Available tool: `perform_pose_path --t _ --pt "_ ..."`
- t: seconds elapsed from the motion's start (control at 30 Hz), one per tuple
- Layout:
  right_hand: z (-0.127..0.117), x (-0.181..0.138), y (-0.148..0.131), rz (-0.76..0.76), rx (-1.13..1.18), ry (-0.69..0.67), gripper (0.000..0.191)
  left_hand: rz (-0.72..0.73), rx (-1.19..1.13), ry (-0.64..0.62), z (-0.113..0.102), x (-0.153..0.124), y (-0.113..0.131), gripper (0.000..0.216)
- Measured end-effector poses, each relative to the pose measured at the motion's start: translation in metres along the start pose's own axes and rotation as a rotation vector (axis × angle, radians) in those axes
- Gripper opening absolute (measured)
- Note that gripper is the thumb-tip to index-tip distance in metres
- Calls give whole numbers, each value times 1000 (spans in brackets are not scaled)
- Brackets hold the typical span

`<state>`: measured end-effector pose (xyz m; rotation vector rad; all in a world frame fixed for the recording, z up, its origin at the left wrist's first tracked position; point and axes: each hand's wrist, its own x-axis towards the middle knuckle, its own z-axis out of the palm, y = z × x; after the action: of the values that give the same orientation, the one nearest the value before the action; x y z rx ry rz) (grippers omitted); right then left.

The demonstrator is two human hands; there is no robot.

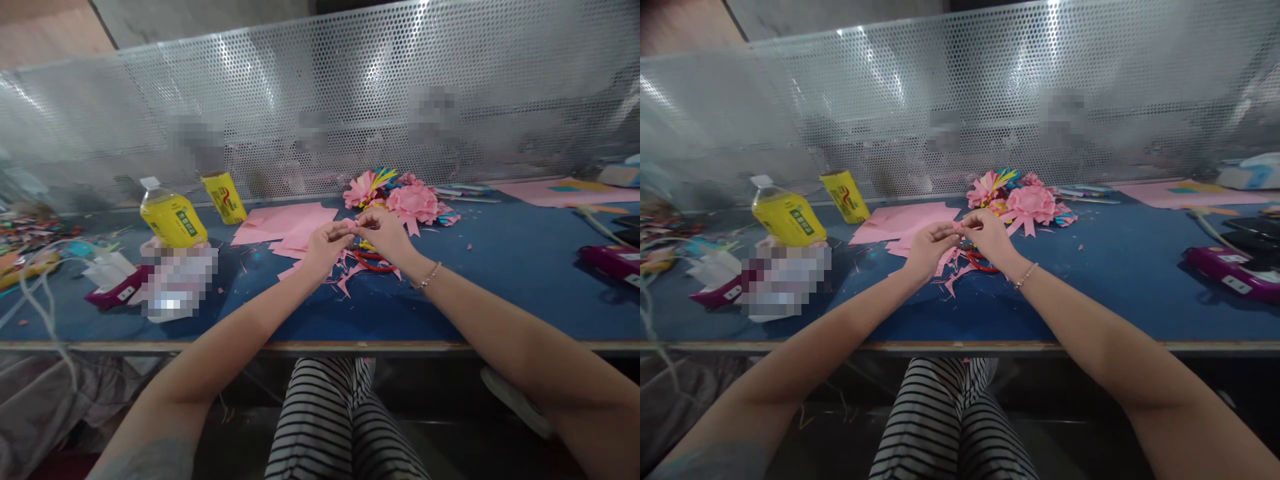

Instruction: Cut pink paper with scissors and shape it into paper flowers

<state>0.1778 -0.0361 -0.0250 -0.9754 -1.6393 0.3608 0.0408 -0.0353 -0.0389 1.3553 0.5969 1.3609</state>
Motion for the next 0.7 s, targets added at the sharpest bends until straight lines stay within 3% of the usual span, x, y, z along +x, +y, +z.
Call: perform_pose_path --t 0.17,0.47,0.7 --pt "2 -4 -6 94 120 -29 9 13 -29 7 1 -2 4 26" --pt "4 -6 -14 82 186 -1 6 -32 -191 29 3 -1 10 20" --pt "3 -9 -19 28 291 -59 10 -19 -200 51 4 -3 17 19"
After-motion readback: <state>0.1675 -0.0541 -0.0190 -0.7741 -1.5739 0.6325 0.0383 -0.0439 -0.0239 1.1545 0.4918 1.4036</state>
